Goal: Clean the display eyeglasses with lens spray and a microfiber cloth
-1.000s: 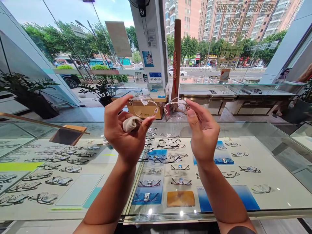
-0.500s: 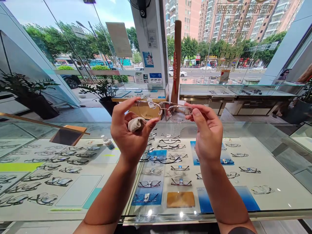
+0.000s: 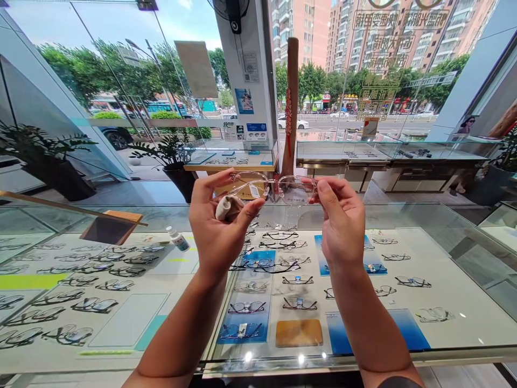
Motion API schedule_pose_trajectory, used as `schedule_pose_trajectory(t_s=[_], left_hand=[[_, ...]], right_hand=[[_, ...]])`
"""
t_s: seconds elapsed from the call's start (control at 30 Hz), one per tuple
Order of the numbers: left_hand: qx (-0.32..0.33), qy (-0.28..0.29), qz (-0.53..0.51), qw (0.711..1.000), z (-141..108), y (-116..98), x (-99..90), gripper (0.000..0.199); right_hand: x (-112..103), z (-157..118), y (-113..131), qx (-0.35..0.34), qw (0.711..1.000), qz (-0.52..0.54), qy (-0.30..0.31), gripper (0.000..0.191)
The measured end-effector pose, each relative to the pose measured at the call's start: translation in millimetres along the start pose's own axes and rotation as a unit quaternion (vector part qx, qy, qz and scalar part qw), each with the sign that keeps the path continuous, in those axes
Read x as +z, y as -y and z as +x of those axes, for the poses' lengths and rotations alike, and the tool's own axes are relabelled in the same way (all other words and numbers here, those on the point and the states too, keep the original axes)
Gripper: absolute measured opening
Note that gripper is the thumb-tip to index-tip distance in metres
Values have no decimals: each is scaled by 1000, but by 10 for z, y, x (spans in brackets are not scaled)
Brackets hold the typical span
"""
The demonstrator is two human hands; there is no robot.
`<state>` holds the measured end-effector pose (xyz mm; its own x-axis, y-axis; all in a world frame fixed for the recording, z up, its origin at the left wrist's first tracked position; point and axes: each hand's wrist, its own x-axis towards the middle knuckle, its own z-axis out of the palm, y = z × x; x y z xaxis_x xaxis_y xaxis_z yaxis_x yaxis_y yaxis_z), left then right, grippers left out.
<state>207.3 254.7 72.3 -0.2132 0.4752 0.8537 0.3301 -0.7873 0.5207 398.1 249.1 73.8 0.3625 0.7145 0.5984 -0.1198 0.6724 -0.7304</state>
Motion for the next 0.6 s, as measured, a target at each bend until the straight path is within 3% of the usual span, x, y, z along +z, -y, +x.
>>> schedule_pose_trajectory(t_s=[0.33,0.6], left_hand=[[-51,-5,-1,999,-39,-37,2,58],[12,-39,41,998,-28,-36,-10,57]], right_hand=[[-17,15,-41,15,999,30,-1,20],[7,55,-83,39,998,26,31,22]])
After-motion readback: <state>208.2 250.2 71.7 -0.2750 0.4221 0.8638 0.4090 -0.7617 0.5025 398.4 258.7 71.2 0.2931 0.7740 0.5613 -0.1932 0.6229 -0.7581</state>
